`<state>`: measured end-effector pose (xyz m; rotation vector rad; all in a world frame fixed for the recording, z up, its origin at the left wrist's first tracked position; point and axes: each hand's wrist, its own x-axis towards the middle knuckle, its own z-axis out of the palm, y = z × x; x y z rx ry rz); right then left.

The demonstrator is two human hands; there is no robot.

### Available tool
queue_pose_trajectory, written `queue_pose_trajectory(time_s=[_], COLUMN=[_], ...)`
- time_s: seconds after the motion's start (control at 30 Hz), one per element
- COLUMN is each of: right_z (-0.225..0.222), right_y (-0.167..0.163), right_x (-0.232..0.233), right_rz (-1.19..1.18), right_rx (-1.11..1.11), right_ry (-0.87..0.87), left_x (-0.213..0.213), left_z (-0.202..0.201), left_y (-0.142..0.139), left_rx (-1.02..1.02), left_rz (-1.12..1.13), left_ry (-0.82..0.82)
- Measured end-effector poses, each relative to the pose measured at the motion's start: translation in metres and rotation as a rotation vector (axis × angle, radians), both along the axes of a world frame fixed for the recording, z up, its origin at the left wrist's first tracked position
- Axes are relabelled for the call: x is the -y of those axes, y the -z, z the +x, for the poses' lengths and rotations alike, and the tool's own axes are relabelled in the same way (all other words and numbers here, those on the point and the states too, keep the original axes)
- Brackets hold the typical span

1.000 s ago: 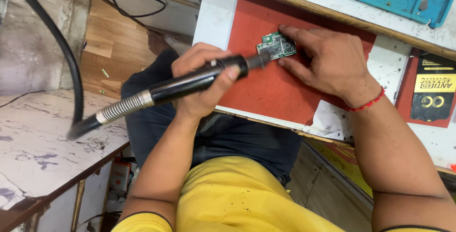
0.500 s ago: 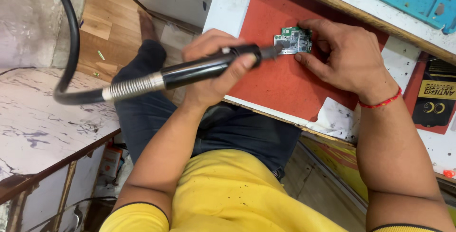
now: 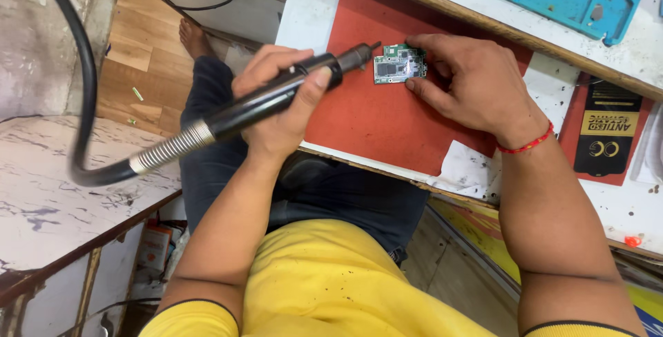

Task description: The person uses a hot air gun to heat a small circuit board placed on a red mat. They then use a purple toothbrush to scrub the board's surface, likely to clean off flux or debris. The person repeats the heating and scrubbing process several times.

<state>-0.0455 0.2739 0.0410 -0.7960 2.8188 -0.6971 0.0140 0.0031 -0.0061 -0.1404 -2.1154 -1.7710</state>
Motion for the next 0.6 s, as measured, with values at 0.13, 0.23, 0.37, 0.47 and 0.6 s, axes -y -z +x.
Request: queue_pose_trajectory(time_s=[0.13, 0.23, 0.37, 0.47, 0.6], right_z=[0.0005, 0.0012, 0.0009, -0.0008, -0.0026], right_y=[0.0027, 0.0052, 0.0066, 0.0051, 0.0036], right_x=[-0.0005, -0.0014, -0.0033, -0.0025, -0.0016], right_rz=[0.012, -0.007, -0.033, -0.023, -0.110], right_rx=[-0.005, -0.026, -0.084, -0.053, -0.073], right_ry=[-0.002, -0.020, -0.034, -0.016, -0.040], left_x=[-0.0013, -0.0010, -0.0032, -0.0042, -0.0032], left_z=[0.0004, 0.0036, 0.0036, 0.0004, -0.0032], left_y=[-0.0012, -0.0029, -0.0046, -0.0072, -0.0093], left_rx=[-0.014, -0.007, -0.017, -0.001, -0.074], left_rz=[-0.111, -0.151, -0.127, -0.018, -0.136], left_ry=[0.146, 0.060, 0.086, 0.009, 0.149])
